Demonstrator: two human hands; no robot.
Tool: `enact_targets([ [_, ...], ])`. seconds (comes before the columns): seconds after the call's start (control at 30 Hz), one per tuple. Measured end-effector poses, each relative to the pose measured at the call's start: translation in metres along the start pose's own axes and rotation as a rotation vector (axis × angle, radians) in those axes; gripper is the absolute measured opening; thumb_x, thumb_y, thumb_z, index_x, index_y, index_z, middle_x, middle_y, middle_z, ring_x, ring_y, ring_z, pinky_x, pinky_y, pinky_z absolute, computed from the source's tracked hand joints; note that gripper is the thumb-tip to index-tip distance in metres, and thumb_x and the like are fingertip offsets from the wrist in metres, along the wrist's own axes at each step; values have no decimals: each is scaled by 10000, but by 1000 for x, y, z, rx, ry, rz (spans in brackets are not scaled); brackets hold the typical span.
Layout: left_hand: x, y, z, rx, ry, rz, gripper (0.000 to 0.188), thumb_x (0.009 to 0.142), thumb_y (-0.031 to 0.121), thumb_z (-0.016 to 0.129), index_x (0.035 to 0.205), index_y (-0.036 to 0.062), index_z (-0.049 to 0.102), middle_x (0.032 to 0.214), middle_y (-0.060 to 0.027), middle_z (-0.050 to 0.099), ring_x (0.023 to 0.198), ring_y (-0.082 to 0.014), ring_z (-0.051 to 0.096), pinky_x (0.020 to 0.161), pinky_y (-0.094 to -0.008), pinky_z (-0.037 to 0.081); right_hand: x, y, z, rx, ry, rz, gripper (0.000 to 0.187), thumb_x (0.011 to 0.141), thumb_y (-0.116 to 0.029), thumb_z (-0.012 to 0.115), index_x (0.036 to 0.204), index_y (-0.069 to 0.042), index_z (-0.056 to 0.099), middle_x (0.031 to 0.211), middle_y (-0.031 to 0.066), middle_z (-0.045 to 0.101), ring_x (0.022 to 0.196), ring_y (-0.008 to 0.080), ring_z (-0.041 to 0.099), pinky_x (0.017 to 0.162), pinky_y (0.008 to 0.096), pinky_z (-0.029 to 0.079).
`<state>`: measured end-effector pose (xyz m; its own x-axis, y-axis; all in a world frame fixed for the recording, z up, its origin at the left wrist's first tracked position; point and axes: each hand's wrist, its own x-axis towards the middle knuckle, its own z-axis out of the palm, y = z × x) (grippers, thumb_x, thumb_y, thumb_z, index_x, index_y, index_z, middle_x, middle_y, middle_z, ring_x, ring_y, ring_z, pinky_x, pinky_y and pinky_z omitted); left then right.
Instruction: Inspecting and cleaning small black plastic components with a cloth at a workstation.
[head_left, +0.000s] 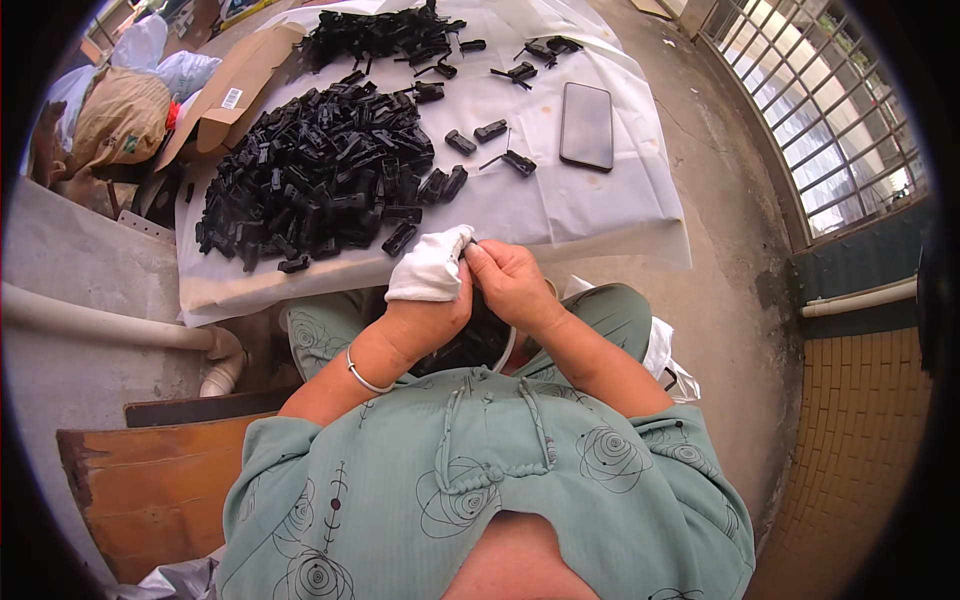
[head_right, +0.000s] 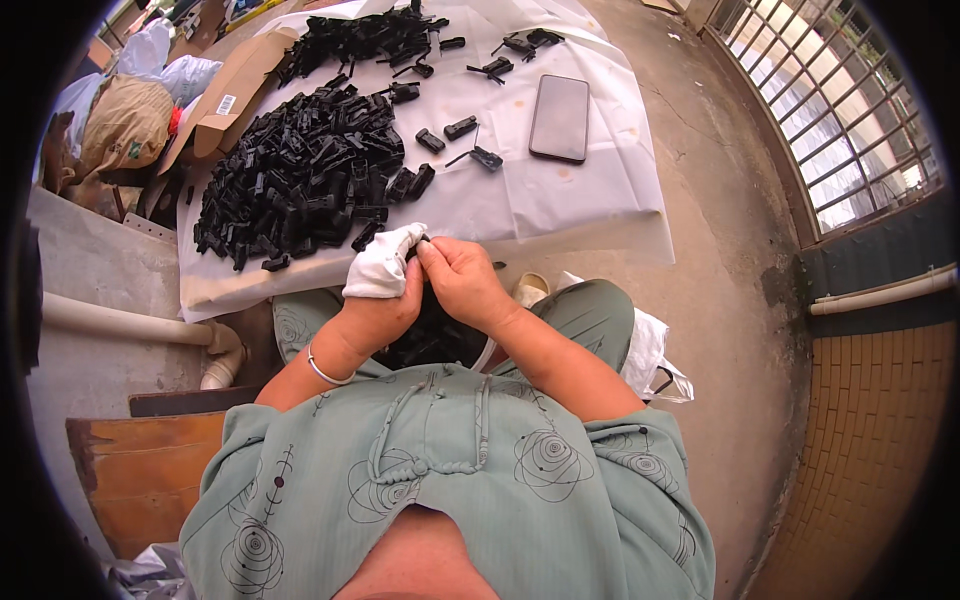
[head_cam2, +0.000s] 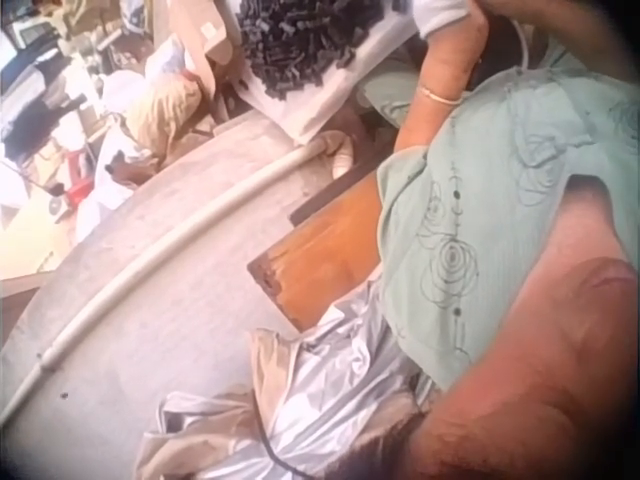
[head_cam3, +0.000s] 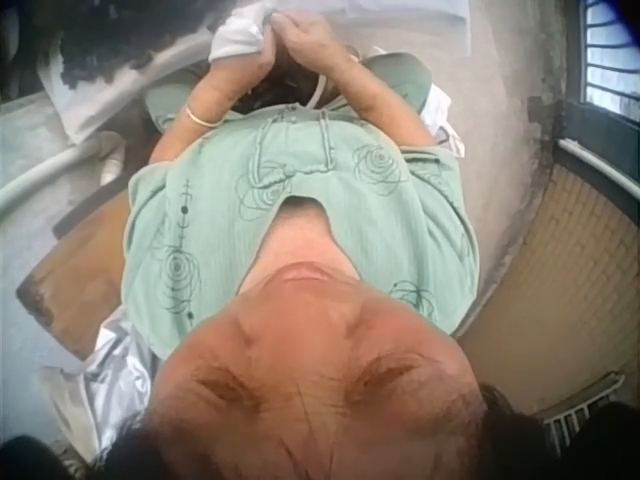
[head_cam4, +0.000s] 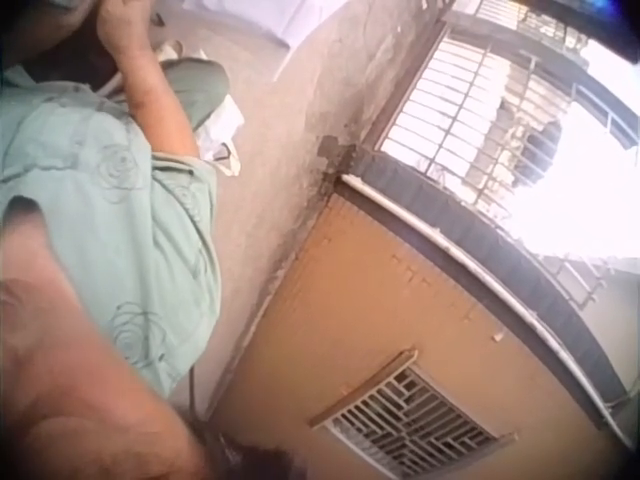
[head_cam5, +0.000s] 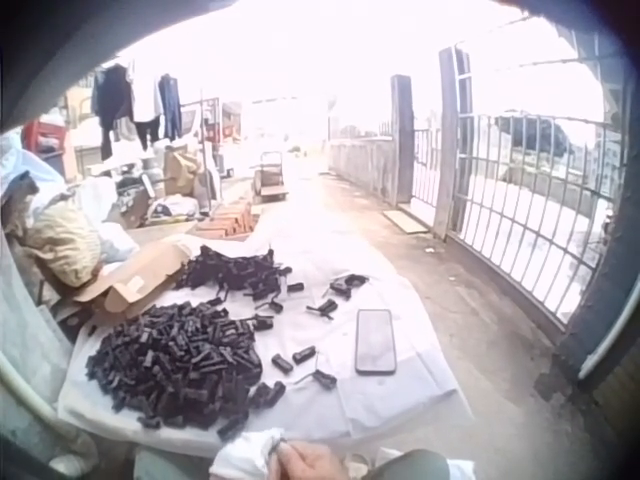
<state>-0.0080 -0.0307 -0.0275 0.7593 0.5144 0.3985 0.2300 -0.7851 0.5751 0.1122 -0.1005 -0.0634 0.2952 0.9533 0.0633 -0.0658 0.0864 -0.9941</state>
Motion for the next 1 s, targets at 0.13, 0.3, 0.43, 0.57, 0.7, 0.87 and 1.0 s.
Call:
enact_targets([
  [0.13, -3, -5, 3, 138, -48, -19, 265, 831, 38, 520, 1082, -46, 534, 986, -170, 594, 900, -268, 586, 808, -325, 457, 2, -4, 1, -29, 2, 118, 265, 953, -200, 455, 784, -33, 571, 659, -65, 492, 626, 33, 422, 562, 198, 381],
  [0.3, 3, -10, -1, -499, 56, -236, 252, 847, 46, 538, 1085, -31, 509, 976, -112, 574, 870, -176, 551, 778, -289, 455, 2, -30, -5, 100, -7, 73, 221, 895, -183, 522, 825, 17, 585, 641, 27, 516, 596, 82, 430, 556, 269, 408],
  [0.43, 7, -9, -14, -1030, -26, -476, 276, 875, 13, 502, 1140, 26, 426, 944, -55, 551, 750, -104, 514, 693, -230, 460, 0, -26, -20, -482, -45, -64, 177, 821, -131, 616, 941, 0, 610, 703, 70, 577, 618, 114, 508, 588, 260, 433],
  [0.57, 5, -5, -14, -1075, -33, -538, 291, 899, 45, 464, 1186, 38, 417, 809, -3, 517, 567, -45, 432, 495, -185, 381, -2, -25, -27, -531, -38, -332, 132, 778, -66, 654, 895, -10, 635, 720, 69, 592, 607, 111, 511, 571, 254, 432],
  [0.7, 5, 2, -20, -933, -194, -514, 339, 909, 71, 424, 1244, 39, 379, 792, -6, 511, 537, -31, 406, 458, -176, 344, 2, -40, -26, -437, 4, -412, 140, 764, -52, 683, 879, -10, 615, 634, 17, 535, 574, 86, 476, 526, 226, 404],
  [0.87, 7, 12, -27, -1108, -325, -462, 261, 909, 100, 421, 1163, 38, 413, 778, 8, 481, 533, -25, 388, 458, -172, 325, -2, -45, -22, -300, -28, -169, 132, 810, -74, 647, 865, -4, 550, 654, 15, 519, 561, 88, 437, 525, 223, 384],
  [1.0, 4, 5, -23, -1250, -280, -480, 225, 894, 94, 448, 1112, 45, 430, 807, 7, 477, 564, -23, 384, 471, -166, 316, -3, -45, -22, -354, -57, -346, 147, 881, -139, 559, 859, 2, 527, 654, 70, 512, 578, 139, 439, 561, 275, 401],
])
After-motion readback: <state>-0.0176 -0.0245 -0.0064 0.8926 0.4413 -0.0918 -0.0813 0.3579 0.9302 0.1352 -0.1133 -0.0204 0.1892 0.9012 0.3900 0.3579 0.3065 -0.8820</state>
